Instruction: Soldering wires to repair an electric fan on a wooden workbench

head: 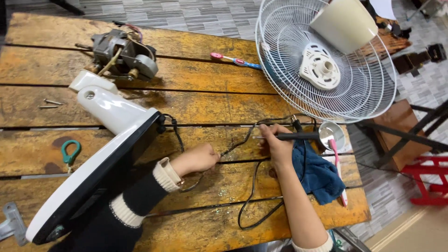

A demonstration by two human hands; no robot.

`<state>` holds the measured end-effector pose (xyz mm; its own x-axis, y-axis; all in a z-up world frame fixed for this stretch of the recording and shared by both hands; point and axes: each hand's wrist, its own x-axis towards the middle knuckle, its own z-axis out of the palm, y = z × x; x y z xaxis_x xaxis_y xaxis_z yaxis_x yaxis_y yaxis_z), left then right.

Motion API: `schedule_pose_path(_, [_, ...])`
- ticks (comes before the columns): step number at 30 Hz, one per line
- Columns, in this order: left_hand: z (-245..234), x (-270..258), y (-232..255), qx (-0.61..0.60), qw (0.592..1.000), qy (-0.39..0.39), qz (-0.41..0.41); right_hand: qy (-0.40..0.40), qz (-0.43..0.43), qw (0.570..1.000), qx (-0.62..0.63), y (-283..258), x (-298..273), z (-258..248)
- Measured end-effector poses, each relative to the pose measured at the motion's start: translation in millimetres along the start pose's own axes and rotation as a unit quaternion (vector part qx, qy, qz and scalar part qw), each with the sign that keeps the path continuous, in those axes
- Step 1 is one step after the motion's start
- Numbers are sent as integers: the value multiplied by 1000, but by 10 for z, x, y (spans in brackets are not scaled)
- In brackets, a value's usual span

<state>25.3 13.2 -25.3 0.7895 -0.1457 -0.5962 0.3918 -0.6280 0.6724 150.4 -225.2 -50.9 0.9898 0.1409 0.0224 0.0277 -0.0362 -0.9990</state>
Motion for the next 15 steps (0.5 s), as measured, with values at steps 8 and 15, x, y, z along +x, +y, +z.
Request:
schedule_pose_path(8, [-32,-14,49,-11,1000,-17,2,-200,-99,953,-204,-84,-380,373])
schedule_pose_path(15, [38,123,-109,-58,998,-20,23,-134,-151,961,-190,129,-245,278])
